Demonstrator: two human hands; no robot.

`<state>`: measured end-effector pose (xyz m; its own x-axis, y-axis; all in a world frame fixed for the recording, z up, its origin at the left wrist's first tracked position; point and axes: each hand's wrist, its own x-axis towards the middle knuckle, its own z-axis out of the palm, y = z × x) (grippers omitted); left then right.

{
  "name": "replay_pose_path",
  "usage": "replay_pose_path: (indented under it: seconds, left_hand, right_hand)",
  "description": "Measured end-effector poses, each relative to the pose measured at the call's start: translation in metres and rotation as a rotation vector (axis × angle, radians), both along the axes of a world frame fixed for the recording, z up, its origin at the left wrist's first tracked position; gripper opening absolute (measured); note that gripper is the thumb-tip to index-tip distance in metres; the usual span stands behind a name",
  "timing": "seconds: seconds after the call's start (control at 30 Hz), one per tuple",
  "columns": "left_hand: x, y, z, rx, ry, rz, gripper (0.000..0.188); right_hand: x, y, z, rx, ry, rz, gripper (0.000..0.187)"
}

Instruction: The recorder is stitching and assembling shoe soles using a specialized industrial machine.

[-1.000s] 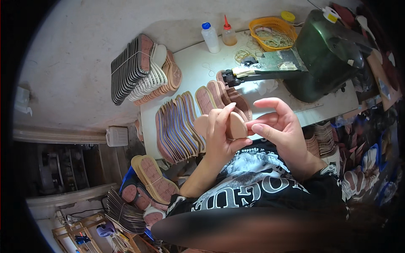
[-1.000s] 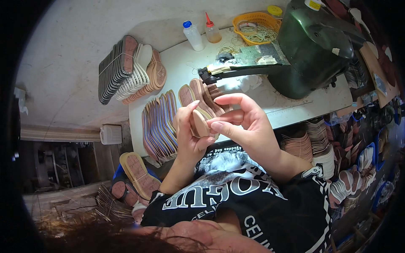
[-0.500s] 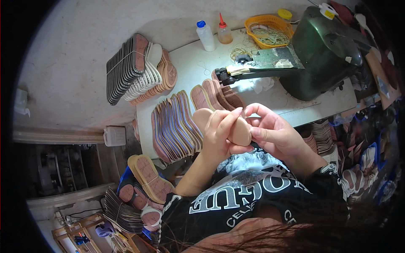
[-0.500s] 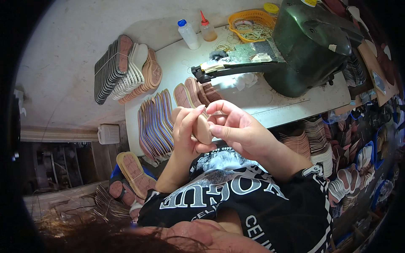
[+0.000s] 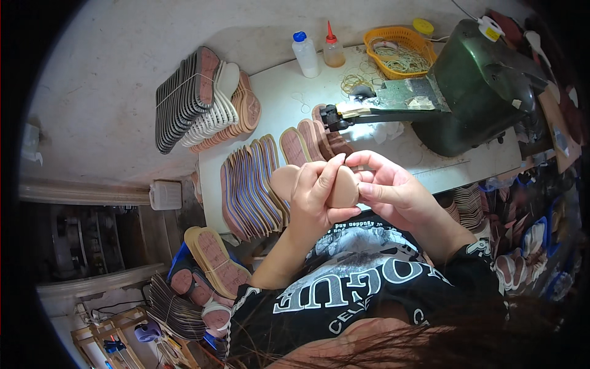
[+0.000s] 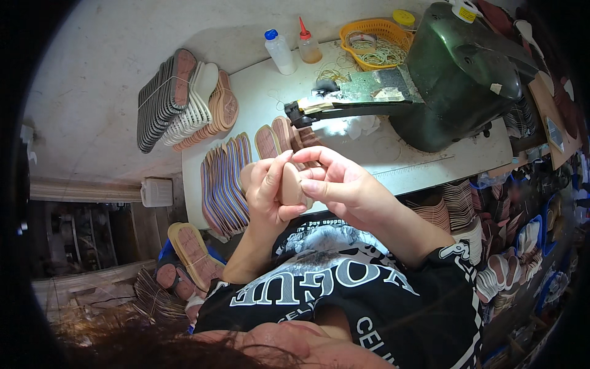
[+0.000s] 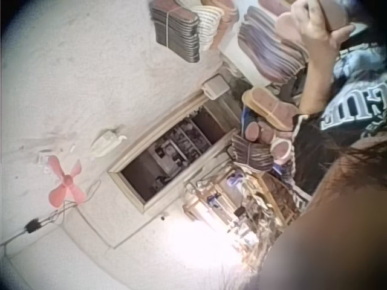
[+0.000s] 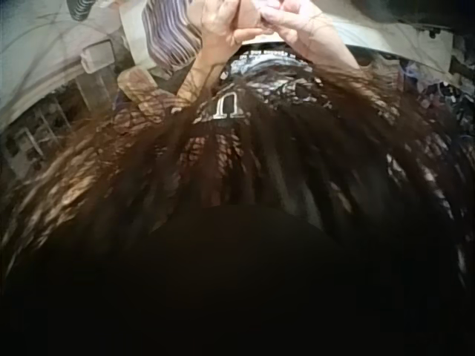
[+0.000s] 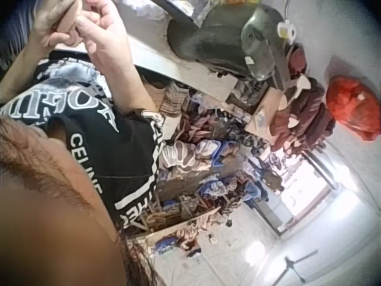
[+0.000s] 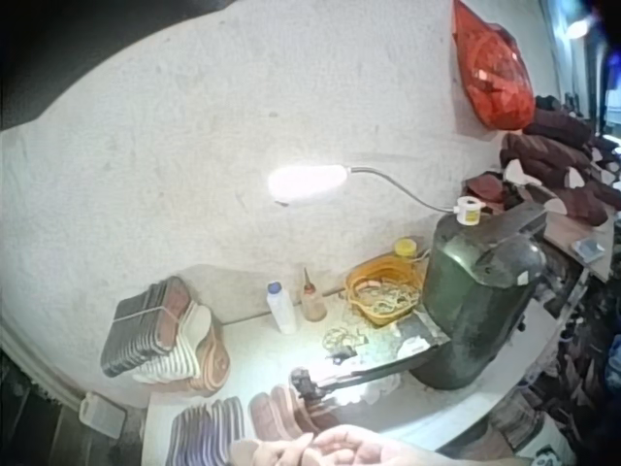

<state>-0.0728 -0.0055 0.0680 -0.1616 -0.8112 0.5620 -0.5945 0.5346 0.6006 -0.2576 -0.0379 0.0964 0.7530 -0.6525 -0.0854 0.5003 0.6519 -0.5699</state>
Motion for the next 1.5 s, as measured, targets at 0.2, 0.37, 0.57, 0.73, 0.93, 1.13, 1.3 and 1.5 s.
replay_pose_path:
  seconds: [0.2, 0.37, 0.57, 0.73, 0.93, 1.13, 1.3, 1.5]
  left_hand:
    - [-0.001, -0.008, 0.003, 0.018, 0.068, 0.056, 0.088]
    - [0.011, -0.021, 0.008, 0.144, 0.128, -0.097, 0.078]
    - [0.027, -0.043, 0.026, 0.645, 0.460, -0.283, 0.055]
    - [0.055, -0.089, 0.026, 0.951, 0.252, -0.198, 0.031]
    - [0.066, -0.161, 0.032, 1.008, 0.111, -0.166, 0.029]
    - [0.052, -0.220, 0.032, 1.154, 0.023, -0.368, 0.021]
    - [0.048, -0.232, 0.044, 1.138, -0.122, -0.319, 0.027]
    - [0.048, -0.194, 0.036, 1.094, 0.057, -0.088, 0.036]
  right_hand:
    - [0.008, -0.003, -0.011, 0.035, -0.222, -0.088, 0.034]
    - [0.002, -0.023, -0.009, -0.293, 0.077, -0.148, 0.048]
    - [0.008, -0.045, -0.025, -1.109, 0.632, -0.412, 0.030]
    - [0.025, -0.044, -0.048, -0.251, 0.319, -0.476, 0.010]
    - [0.045, -0.052, -0.053, -0.040, 0.273, -0.439, 0.015]
    - [0.038, -0.073, -0.047, 0.053, 0.413, -0.452, 0.024]
    - [0.033, -0.083, -0.042, 0.081, 0.403, -0.425, 0.025]
    - [0.031, -0.089, -0.037, 0.117, 0.413, -0.388, 0.024]
